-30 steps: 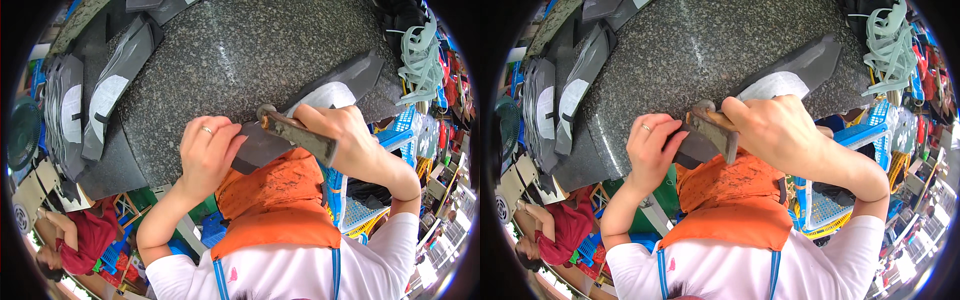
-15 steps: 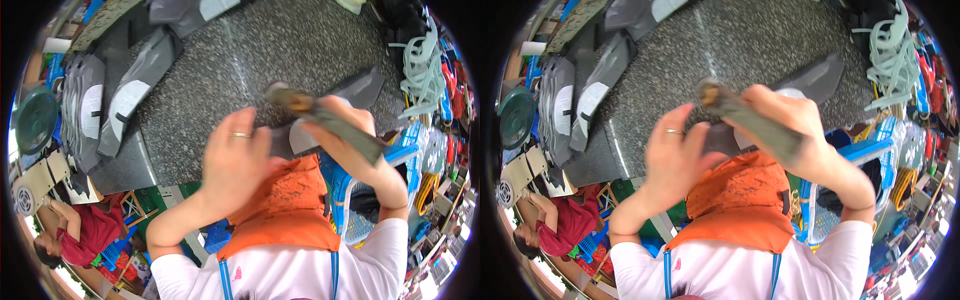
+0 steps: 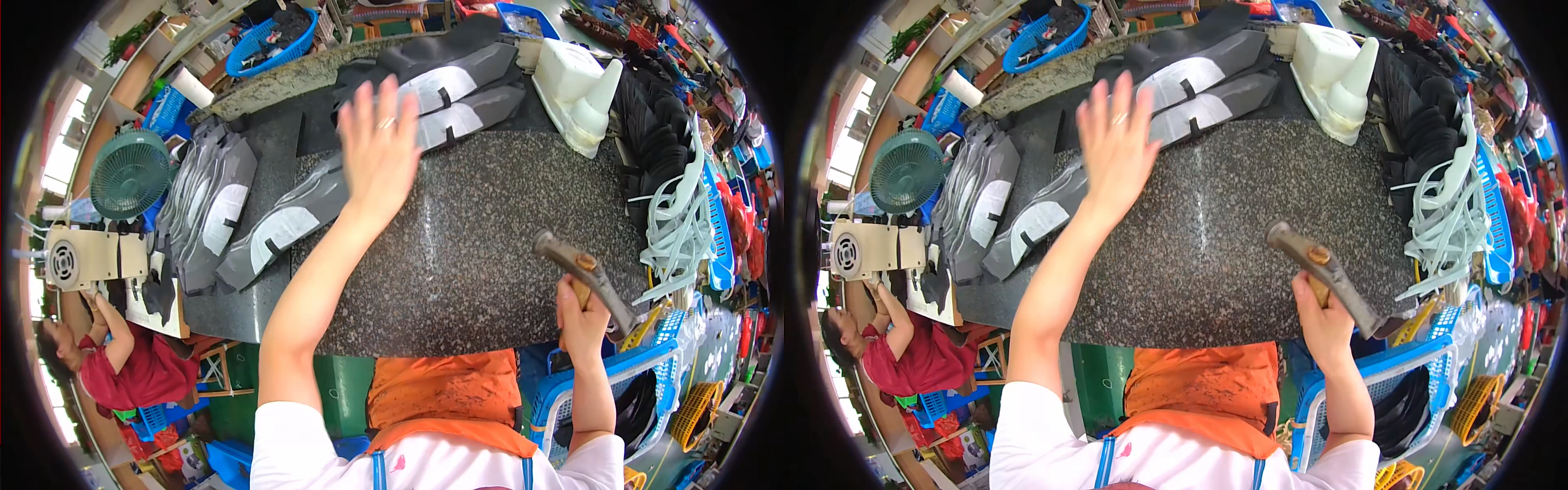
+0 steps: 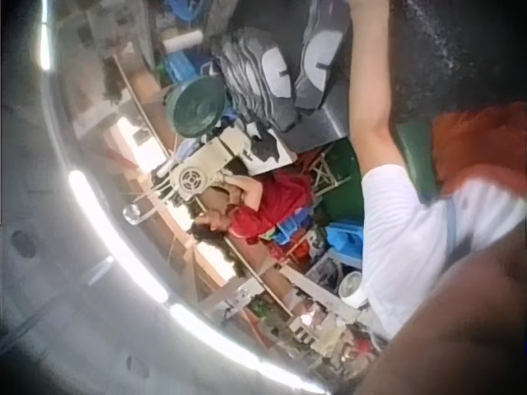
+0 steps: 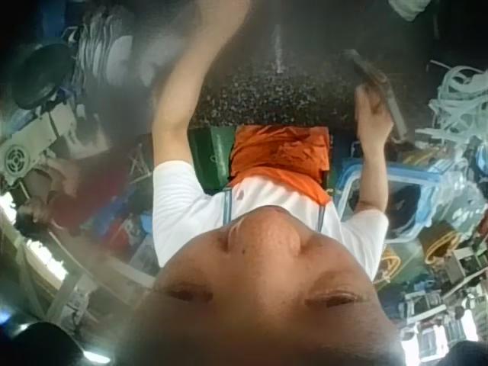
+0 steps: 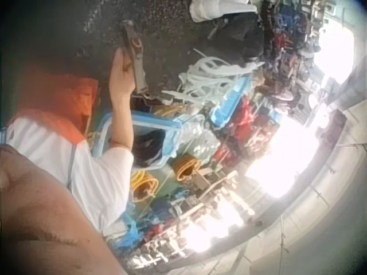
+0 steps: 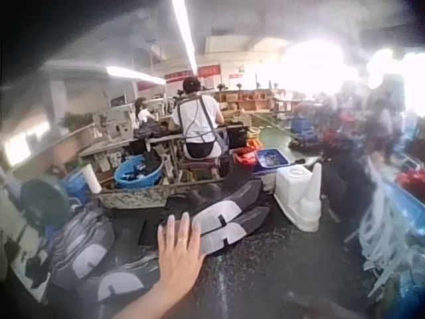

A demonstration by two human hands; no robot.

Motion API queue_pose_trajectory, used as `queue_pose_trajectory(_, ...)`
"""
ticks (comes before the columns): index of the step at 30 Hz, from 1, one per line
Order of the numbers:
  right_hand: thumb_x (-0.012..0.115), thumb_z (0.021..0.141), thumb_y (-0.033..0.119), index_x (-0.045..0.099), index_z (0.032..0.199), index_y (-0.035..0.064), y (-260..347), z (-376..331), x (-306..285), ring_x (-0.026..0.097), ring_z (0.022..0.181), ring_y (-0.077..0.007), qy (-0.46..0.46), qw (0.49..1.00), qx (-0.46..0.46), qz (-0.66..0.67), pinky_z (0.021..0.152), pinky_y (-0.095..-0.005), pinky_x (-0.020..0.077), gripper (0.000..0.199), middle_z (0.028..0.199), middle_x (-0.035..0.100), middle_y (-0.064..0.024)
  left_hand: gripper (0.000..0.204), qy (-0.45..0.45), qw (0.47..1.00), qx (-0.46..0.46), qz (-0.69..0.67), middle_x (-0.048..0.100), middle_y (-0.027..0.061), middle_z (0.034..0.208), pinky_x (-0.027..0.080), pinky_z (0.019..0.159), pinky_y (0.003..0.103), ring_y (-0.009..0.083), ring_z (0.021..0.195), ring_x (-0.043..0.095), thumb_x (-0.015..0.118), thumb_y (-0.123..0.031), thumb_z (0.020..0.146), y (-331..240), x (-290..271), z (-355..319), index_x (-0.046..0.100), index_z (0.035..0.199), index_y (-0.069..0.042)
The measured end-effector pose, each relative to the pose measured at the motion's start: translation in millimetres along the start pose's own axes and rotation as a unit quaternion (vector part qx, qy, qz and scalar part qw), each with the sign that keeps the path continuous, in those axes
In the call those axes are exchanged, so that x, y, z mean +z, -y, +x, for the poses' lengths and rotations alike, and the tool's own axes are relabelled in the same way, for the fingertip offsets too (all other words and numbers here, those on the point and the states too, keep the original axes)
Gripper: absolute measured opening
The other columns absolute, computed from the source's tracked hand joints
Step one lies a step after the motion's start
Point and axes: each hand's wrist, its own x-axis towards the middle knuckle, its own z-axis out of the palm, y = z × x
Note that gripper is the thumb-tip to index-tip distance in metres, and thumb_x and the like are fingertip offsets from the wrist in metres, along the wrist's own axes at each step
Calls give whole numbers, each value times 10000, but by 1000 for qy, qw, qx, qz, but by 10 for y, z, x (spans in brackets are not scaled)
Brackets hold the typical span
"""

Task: Using a hammer to press or flatten seams and adhesive areas on shoe component pieces on a workbench.

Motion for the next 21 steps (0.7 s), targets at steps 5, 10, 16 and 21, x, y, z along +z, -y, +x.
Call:
queue_pose_trajectory(5, 607, 942, 80, 586, 1019, 26, 131, 89, 16, 447, 469, -34, 64, 997, 35, -23, 409, -195, 349, 96, 673, 518, 18, 605, 131, 985, -74, 90, 596, 125, 1169, 425, 894, 431, 331, 1063, 549, 810, -235, 725, 935, -414, -1332, 572, 1228, 3)
queue_pose_trajectory(10, 684, 910, 77, 634, 980, 16, 485, 260, 205, 491, 685, -54, 200, 979, 10, -49, 600, -275, 442, 106, 781, 585, 10, 541, 173, 973, -86, -123, 591, 107, 1007, 408, 882, 436, 331, 982, 534, 821, -148, 686, 120, -964, -1373, 582, 1164, -65)
queue_pose_trajectory(16, 746, 796, 57, 570, 1053, 4, 471, 496, 761, 641, 739, -405, 186, 926, -322, -69, 670, -412, 508, 316, 788, 651, -155, 518, 183, 947, -3, -263, 570, 84, 909, 404, 842, 419, 311, 924, 528, 818, -60, 641, -511, -1152, -1311, 583, 1104, -65)
queue_pose_trajectory(21, 759, 795, 112, 555, 1021, 9, 571, 489, 776, 626, 790, -441, 370, 919, -106, -82, 656, -441, 488, 321, 797, 635, -215, 461, 206, 934, -2, -291, 580, 78, 882, 406, 827, 421, 308, 886, 541, 814, -65, 659, -579, -1315, -1204, 584, 1058, -59)
